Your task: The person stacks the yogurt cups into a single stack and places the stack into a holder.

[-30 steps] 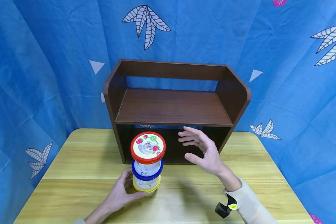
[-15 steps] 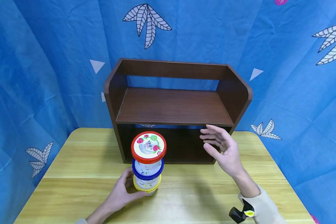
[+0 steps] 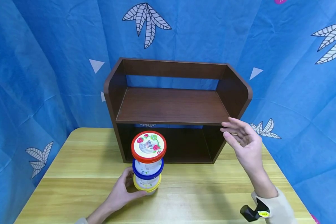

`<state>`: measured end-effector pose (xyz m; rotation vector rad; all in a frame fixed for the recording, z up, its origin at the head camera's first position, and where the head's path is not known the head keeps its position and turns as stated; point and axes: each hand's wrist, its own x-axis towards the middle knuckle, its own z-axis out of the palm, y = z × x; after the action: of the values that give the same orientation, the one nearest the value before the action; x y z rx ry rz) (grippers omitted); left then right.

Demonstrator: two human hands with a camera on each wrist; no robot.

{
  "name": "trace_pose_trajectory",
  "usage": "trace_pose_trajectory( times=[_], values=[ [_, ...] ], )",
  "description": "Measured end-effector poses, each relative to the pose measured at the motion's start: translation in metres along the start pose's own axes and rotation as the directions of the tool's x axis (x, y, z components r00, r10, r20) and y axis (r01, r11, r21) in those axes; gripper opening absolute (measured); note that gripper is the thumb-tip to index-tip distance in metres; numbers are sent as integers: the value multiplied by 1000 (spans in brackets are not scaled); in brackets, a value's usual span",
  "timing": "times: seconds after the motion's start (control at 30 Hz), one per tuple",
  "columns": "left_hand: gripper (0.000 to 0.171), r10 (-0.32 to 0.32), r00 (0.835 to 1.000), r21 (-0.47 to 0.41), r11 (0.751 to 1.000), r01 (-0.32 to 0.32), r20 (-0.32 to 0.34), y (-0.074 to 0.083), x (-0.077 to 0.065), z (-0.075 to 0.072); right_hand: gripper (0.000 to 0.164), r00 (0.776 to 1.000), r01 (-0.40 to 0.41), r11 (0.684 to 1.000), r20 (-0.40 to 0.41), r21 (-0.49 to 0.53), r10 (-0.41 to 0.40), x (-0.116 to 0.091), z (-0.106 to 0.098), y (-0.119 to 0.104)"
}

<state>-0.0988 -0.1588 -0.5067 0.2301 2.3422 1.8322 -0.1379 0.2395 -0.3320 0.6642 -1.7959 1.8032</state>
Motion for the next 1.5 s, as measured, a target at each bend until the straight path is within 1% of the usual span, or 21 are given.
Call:
trace_pose_trajectory(
  times=[0.13,0.27,0.4,0.57,0.63,0.77,0.8,0.9,1.1,1.23,1.37,1.5],
  values=[
    [88,-3,1000,0,1000,3,-3,0,1,0,46,998,26,999,-62,42,-23,6,-4,-8],
    [88,-9,1000,5,1000,9,-5,0,1,0,42,989,34,999,-145,28,-29,13,-9,-15],
    [88,-19,1000,2,1000,19,-3,0,0,0,39,971,48,998,-234,-36,-56,21,-15,-19],
    [88,-25,1000,-5,1000,25,3,0,0,0,39,944,81,995,-314,-61,-96,32,-22,-20],
    [88,-26,1000,-9,1000,26,2,1,0,0,39,933,89,995,-347,-44,-99,38,-24,-19],
    [88,-24,1000,-15,1000,24,0,1,0,-1,39,914,57,997,-398,-60,-76,49,-29,-17],
    [88,-24,1000,-16,1000,24,0,1,0,-1,38,911,45,997,-406,-64,-67,52,-30,-16],
    [89,-22,1000,-11,1000,22,1,1,0,0,37,907,-2,993,-418,-121,-49,59,-32,-15],
    [87,-13,1000,-11,1000,13,6,0,1,-1,34,902,-91,956,-430,-280,-41,69,-37,-12],
    [87,-9,1000,-8,1000,9,8,-2,1,-1,33,900,-118,948,-436,-297,-24,73,-40,-11],
    [87,-10,1000,-8,1000,10,8,-1,0,-1,33,908,-138,937,-418,-322,-9,76,-41,-11],
    [87,-15,1000,-6,1000,15,3,0,0,-1,32,919,-127,928,-394,-350,-23,80,-40,-12]
  ],
)
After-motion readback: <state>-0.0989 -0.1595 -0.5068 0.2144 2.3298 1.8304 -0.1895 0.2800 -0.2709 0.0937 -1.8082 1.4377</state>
